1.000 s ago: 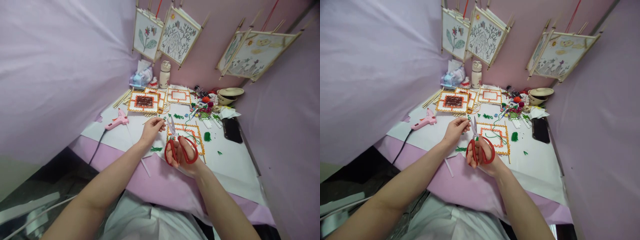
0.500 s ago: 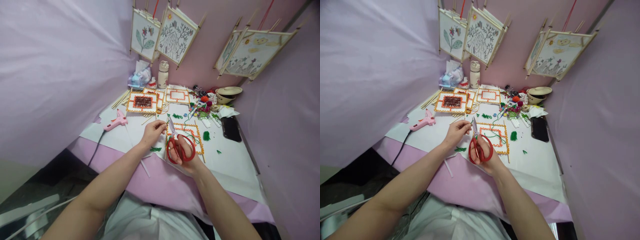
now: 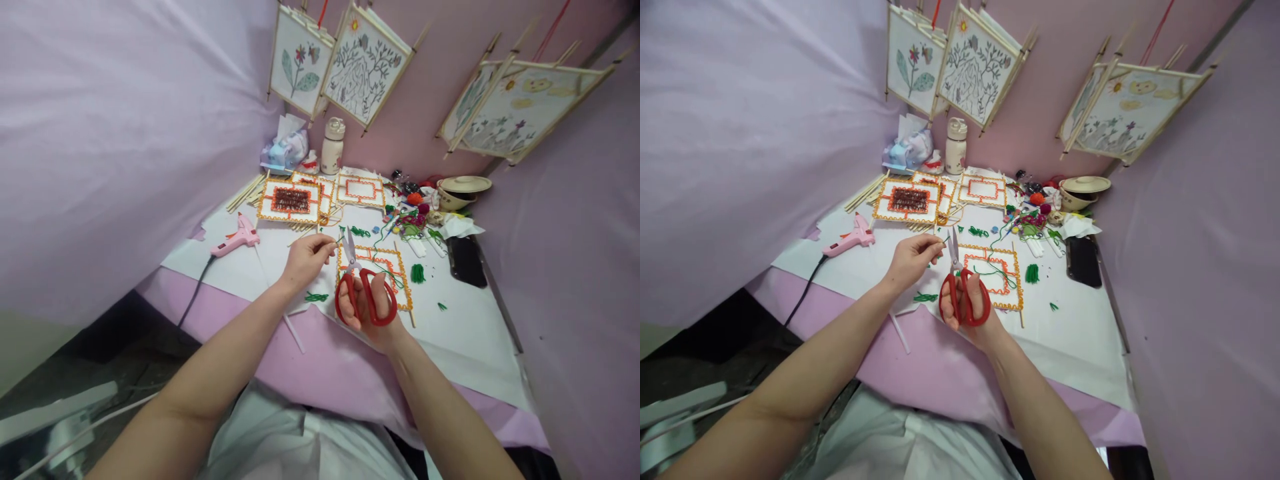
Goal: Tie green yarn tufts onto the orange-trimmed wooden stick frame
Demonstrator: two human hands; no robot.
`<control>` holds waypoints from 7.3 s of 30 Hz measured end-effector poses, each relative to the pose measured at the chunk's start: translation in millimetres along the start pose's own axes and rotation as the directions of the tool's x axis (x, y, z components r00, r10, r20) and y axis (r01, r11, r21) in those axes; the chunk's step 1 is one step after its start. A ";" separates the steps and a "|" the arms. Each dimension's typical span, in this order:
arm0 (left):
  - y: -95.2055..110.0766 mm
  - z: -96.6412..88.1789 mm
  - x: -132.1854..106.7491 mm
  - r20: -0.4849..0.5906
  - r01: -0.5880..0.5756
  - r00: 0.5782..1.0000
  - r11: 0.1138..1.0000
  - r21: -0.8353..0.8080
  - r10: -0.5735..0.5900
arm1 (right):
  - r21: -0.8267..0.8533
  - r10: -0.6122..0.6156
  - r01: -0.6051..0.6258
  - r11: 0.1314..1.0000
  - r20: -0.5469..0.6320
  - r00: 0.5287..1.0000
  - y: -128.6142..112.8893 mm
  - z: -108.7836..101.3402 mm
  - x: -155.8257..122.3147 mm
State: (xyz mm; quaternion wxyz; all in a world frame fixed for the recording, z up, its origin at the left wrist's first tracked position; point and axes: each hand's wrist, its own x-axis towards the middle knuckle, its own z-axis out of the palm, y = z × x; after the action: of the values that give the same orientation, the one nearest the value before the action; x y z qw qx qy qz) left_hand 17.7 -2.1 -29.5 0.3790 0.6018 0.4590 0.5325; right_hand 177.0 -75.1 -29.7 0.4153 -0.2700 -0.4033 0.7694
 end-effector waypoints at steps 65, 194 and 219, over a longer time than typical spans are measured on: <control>18.1 -28.2 -2.0 0.714 -0.215 0.678 0.881 0.421 -0.176 | -0.795 -0.350 0.077 0.601 -0.175 0.920 6.2 -19.8 6.3; 0.2 -23.2 12.2 0.309 0.489 0.867 0.784 -0.383 -0.390 | -0.149 0.142 -0.119 0.982 0.154 0.978 -8.3 2.4 -7.9; -13.1 -7.9 7.2 0.169 0.234 0.956 0.971 0.056 -0.240 | -0.706 -0.451 -0.073 0.704 -0.524 0.722 -47.4 -59.0 -46.0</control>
State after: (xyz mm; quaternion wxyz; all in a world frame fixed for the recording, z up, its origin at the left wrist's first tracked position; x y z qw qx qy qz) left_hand 8.0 8.4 -38.6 0.4680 0.5934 0.5023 0.4202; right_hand 264.7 -75.5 -17.2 0.4832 -0.6117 -0.5093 0.3647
